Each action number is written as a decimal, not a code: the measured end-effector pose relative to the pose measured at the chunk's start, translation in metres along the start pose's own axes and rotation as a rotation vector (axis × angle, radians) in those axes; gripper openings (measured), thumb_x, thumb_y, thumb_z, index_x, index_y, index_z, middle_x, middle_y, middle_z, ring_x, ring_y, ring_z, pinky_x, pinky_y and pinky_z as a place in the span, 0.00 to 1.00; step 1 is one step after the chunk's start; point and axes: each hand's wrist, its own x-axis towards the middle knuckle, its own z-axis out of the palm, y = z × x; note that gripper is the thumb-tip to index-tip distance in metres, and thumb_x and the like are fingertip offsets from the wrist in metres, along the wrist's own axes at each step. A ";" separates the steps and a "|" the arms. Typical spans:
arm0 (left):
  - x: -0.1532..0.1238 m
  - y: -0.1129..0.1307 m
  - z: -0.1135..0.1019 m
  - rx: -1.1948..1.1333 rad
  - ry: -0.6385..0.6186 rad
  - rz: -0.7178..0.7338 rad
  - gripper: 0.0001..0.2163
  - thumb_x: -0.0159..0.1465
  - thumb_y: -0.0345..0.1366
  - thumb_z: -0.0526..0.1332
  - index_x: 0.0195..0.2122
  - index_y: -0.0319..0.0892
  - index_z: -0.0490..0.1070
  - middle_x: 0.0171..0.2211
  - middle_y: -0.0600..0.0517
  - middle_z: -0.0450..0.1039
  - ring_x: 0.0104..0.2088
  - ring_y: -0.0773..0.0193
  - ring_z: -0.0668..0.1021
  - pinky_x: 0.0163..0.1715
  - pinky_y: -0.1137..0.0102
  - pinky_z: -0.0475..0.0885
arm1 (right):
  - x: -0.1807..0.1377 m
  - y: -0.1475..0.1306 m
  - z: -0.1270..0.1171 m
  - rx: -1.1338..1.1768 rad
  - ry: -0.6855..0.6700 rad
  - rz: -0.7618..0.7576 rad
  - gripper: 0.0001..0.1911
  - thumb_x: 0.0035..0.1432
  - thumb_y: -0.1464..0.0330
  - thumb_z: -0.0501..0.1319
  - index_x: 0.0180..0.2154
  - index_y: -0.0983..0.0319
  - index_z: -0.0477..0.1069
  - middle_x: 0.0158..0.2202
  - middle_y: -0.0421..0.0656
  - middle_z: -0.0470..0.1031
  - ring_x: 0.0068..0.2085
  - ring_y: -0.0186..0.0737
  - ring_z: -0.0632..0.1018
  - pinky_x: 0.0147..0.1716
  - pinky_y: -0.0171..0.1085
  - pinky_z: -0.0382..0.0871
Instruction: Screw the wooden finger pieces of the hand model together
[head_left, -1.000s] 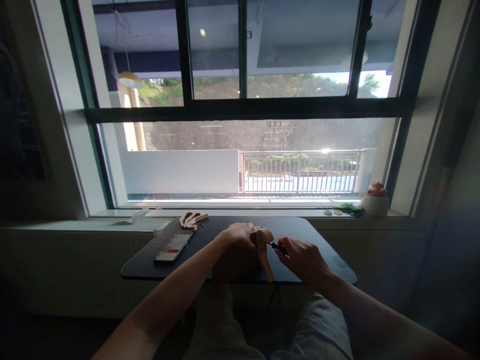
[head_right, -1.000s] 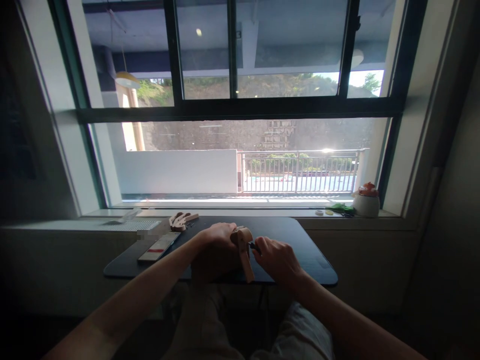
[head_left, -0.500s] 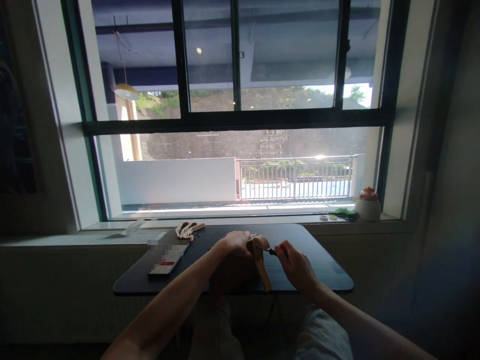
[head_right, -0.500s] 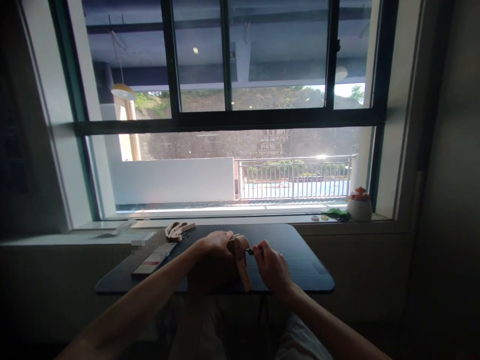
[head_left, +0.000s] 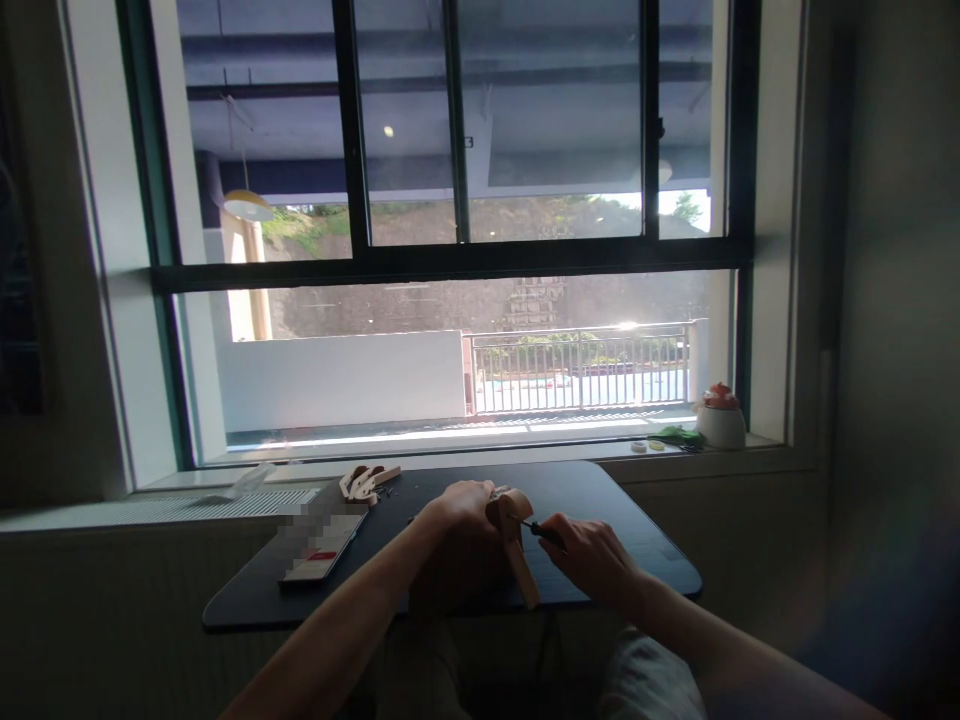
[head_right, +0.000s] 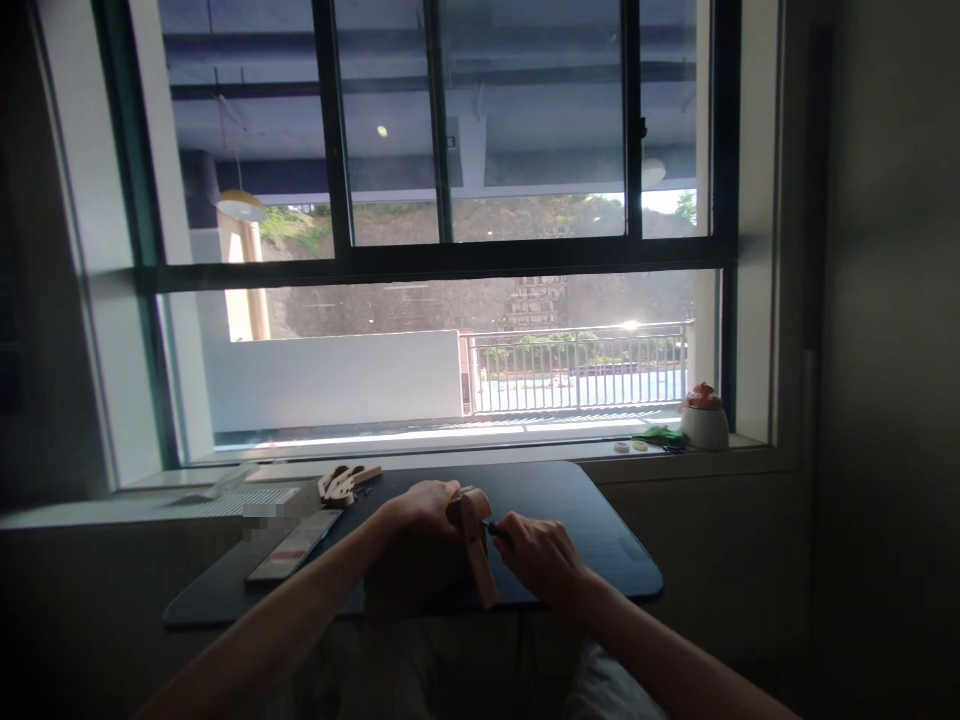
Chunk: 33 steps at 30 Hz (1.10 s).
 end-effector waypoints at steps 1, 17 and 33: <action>0.000 0.000 -0.001 -0.001 -0.001 -0.003 0.33 0.42 0.59 0.63 0.45 0.44 0.65 0.42 0.45 0.74 0.43 0.47 0.77 0.37 0.64 0.71 | -0.003 -0.002 0.007 0.020 0.035 0.063 0.09 0.64 0.66 0.48 0.37 0.61 0.64 0.27 0.42 0.74 0.27 0.36 0.75 0.26 0.34 0.58; 0.001 -0.006 0.001 -0.031 0.000 -0.011 0.33 0.42 0.57 0.65 0.46 0.44 0.66 0.43 0.46 0.74 0.43 0.46 0.76 0.38 0.63 0.71 | 0.015 -0.014 -0.038 -0.038 -0.059 -0.064 0.08 0.62 0.71 0.49 0.38 0.60 0.66 0.32 0.42 0.73 0.31 0.37 0.75 0.28 0.35 0.58; 0.002 -0.005 0.000 -0.046 0.000 -0.022 0.34 0.41 0.56 0.65 0.47 0.44 0.66 0.44 0.44 0.74 0.44 0.44 0.76 0.39 0.61 0.72 | -0.020 -0.003 0.038 0.453 0.276 0.519 0.17 0.63 0.55 0.46 0.36 0.59 0.66 0.30 0.44 0.76 0.29 0.43 0.77 0.29 0.38 0.68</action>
